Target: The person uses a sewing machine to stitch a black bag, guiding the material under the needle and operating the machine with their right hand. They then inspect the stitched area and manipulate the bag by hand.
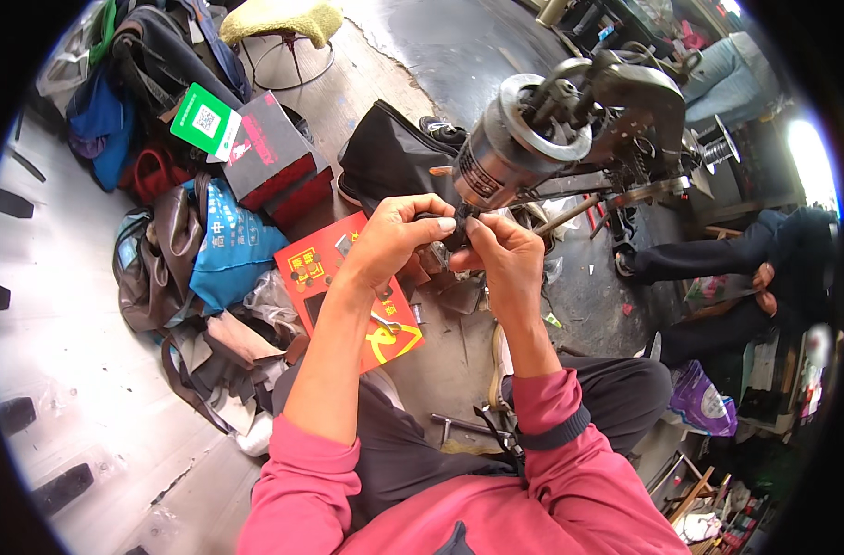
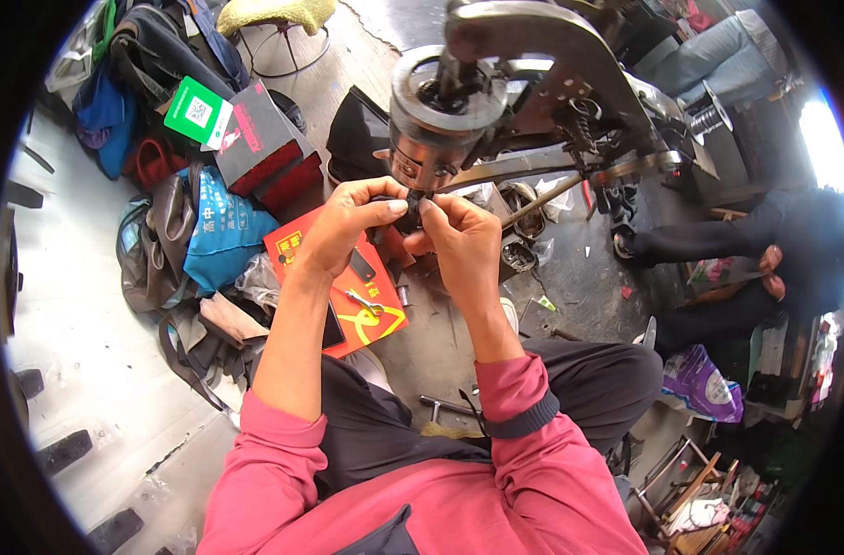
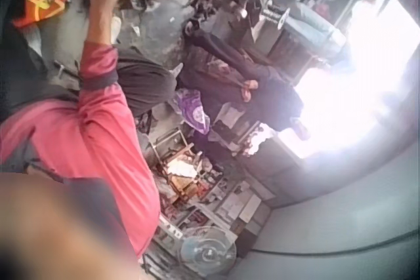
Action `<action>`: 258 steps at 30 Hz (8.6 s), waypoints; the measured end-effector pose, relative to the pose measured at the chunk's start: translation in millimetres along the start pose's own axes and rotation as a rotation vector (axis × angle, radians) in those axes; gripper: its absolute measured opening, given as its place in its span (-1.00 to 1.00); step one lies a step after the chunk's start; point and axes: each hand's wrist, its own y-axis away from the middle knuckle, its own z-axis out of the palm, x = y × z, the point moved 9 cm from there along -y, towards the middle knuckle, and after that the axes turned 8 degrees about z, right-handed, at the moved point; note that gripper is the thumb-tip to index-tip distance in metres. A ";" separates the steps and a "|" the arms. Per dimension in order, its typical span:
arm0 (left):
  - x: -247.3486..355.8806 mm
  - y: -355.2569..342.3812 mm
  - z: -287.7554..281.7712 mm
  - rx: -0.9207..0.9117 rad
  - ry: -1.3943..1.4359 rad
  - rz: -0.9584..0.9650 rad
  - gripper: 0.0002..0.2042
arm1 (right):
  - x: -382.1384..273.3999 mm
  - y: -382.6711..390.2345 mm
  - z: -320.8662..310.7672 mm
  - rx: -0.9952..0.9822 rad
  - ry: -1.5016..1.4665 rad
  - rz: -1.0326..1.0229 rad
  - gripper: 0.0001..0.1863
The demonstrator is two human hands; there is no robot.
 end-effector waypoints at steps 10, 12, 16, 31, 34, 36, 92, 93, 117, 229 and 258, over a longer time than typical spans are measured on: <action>10.1 -0.4 9.7 -0.087 0.074 0.037 -0.86 | 1.2 -1.1 -1.7 0.100 0.043 -0.018 -0.84; 11.3 1.0 8.5 -0.060 0.089 0.029 -0.85 | 9.2 0.2 0.5 0.139 -0.092 -0.047 -0.85; 12.2 3.2 5.5 -0.032 0.060 0.028 -0.76 | 29.8 -2.3 5.8 0.131 -0.417 -0.066 -0.87; 14.8 6.3 10.1 0.031 -0.095 0.088 -0.85 | 24.7 -0.1 3.8 0.071 -0.249 -0.049 -0.84; 15.4 5.6 11.4 0.038 -0.071 0.086 -0.87 | 22.3 -2.9 0.9 0.046 -0.207 -0.023 -0.84; 16.4 6.1 10.7 0.056 -0.067 0.105 -0.88 | 18.7 -3.2 1.6 0.006 -0.222 -0.035 -0.83; -60.5 11.3 36.8 0.363 0.869 0.098 -0.87 | 7.8 9.2 5.8 0.081 -0.017 -0.161 -0.87; -62.0 10.7 35.5 0.355 0.892 0.093 -0.87 | 6.8 11.0 6.0 0.083 -0.009 -0.164 -0.88; -57.2 9.6 37.8 0.314 0.803 0.159 -0.82 | -24.5 8.3 -185.6 0.300 0.631 -0.305 -0.60; -36.6 9.6 53.6 0.381 0.783 0.215 -0.56 | -113.5 -106.2 -413.2 0.713 1.085 -0.515 -0.74; -43.1 12.8 61.3 0.298 0.794 0.203 -0.46 | -88.3 -121.6 -440.9 0.726 1.101 -0.344 -0.73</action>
